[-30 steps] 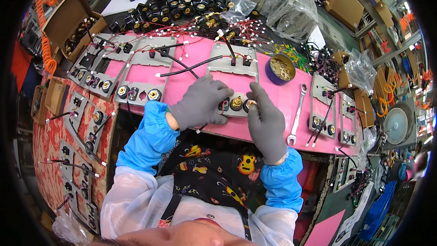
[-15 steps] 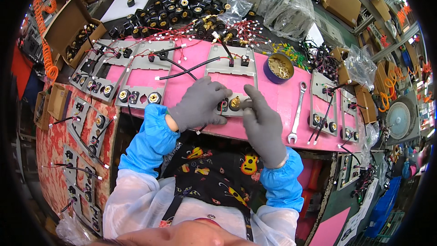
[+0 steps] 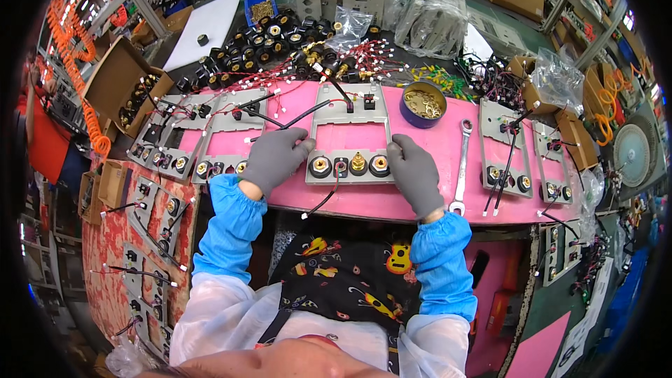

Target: Assemble electronic control panels by attaching buttons, wires, and using a socket wrench to tighten components on an assembly line.

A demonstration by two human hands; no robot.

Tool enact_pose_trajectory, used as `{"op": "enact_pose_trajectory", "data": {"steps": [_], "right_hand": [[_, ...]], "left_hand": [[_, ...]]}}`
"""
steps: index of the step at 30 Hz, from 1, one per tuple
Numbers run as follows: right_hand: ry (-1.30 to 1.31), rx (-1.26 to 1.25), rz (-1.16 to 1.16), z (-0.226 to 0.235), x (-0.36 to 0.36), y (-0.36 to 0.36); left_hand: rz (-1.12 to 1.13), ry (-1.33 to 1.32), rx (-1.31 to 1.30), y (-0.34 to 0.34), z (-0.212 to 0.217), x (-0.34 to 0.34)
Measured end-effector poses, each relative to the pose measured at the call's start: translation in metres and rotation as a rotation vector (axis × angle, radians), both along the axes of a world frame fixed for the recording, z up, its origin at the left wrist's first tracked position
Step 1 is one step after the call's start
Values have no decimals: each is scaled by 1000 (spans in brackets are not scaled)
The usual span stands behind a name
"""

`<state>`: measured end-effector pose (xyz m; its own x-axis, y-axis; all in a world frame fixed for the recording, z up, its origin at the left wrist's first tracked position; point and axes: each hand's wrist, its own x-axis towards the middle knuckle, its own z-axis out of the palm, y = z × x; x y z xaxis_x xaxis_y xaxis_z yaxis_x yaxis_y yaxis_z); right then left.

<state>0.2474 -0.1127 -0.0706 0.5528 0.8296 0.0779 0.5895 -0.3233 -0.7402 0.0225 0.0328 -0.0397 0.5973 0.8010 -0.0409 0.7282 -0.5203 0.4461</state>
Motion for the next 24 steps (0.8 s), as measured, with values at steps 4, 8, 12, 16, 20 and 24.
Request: {"op": "enact_pose_trajectory", "data": {"steps": [4,8,12,16,20,24], "right_hand": [[-43,-39,66,-4,4,5],[-58,0,43,-5,-3,-15],[36,92,65,7,-5,-26],[-133,114,-15,12,4,-25],[-197,154,26,-6,17,-24],[-116,104,64,-11,12,-15]], "left_hand": [[-66,-121,-204,5,-16,10],[-124,-78,-297,-14,-5,0],[-244,60,-95,-21,59,-22],[-82,-297,189,30,136,-58],[126,-127,449,79,183,-81],[42,-189,309,67,147,-80]]}}
